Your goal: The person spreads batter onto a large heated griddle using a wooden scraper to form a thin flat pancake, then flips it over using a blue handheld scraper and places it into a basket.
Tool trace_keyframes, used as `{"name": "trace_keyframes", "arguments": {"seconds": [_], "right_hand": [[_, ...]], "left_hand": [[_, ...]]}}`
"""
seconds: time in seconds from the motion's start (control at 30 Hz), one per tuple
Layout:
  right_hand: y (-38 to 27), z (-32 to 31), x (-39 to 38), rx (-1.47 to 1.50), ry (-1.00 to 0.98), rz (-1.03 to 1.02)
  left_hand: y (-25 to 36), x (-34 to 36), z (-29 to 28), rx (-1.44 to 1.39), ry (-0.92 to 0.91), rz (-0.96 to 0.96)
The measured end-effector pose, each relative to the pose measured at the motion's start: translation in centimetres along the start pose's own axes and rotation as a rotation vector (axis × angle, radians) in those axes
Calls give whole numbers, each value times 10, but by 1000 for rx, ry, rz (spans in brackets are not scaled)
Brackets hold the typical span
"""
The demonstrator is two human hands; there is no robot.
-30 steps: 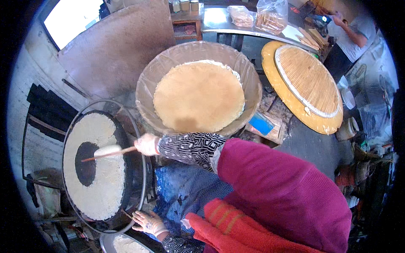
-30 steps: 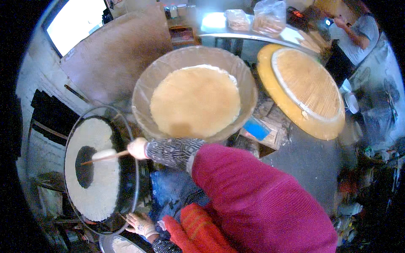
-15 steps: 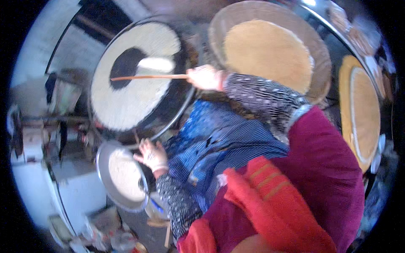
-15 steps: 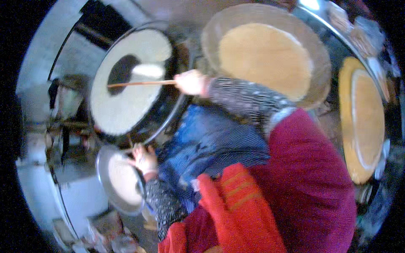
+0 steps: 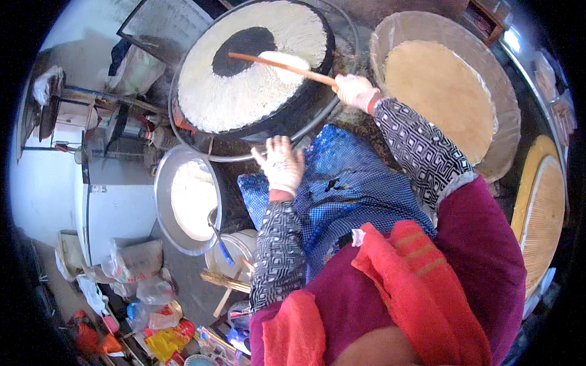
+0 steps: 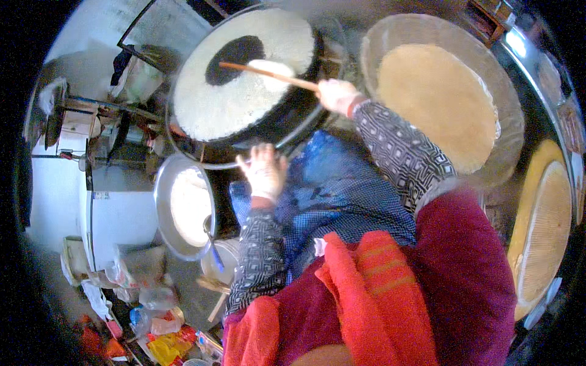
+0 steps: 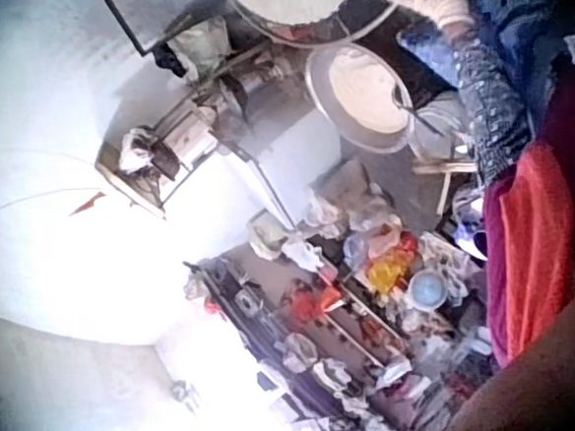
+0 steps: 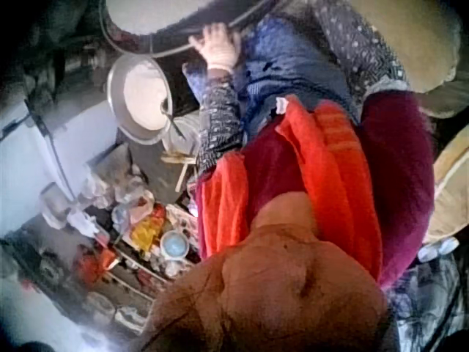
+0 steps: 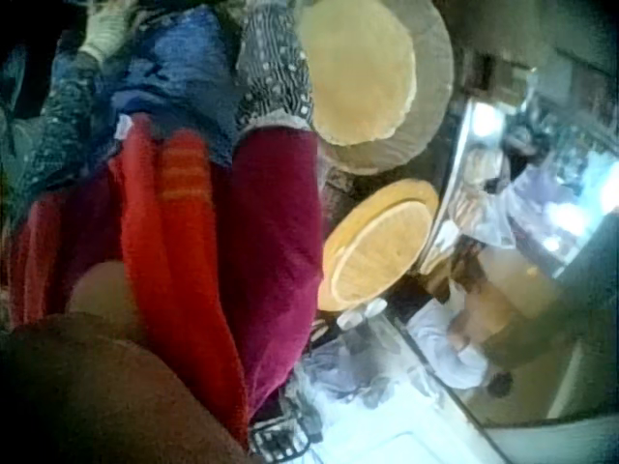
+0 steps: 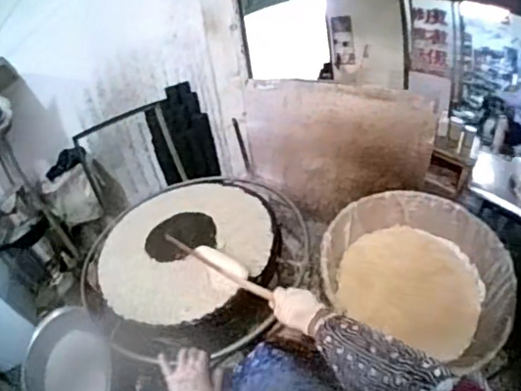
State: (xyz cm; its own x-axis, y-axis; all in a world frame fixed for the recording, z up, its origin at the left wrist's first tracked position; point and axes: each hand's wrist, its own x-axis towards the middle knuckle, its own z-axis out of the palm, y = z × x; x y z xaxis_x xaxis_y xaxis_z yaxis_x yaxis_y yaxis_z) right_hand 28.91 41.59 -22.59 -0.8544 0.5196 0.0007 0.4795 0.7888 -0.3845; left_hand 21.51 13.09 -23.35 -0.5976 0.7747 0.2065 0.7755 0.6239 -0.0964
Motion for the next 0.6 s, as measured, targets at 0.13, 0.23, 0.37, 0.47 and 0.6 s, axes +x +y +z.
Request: {"name": "trace_keyframes", "arguments": {"seconds": [0.13,0.23,0.37,0.47,0.6], "right_hand": [[-27,-20,1,-23,-16,-128],[-25,-29,-51,-16,-50,-207],[19,-23,-140,61,4,-269],[55,-19,-187,-146,197,-349],[63,-14,-170,-286,86,-278]], "left_hand": [[-12,-9,15,49,-27,5],[-23,-10,5,69,-96,2],[-43,-15,6,57,-79,-48],[-50,-24,16,28,12,-118],[-6,-18,6,1,-73,-85]]}}
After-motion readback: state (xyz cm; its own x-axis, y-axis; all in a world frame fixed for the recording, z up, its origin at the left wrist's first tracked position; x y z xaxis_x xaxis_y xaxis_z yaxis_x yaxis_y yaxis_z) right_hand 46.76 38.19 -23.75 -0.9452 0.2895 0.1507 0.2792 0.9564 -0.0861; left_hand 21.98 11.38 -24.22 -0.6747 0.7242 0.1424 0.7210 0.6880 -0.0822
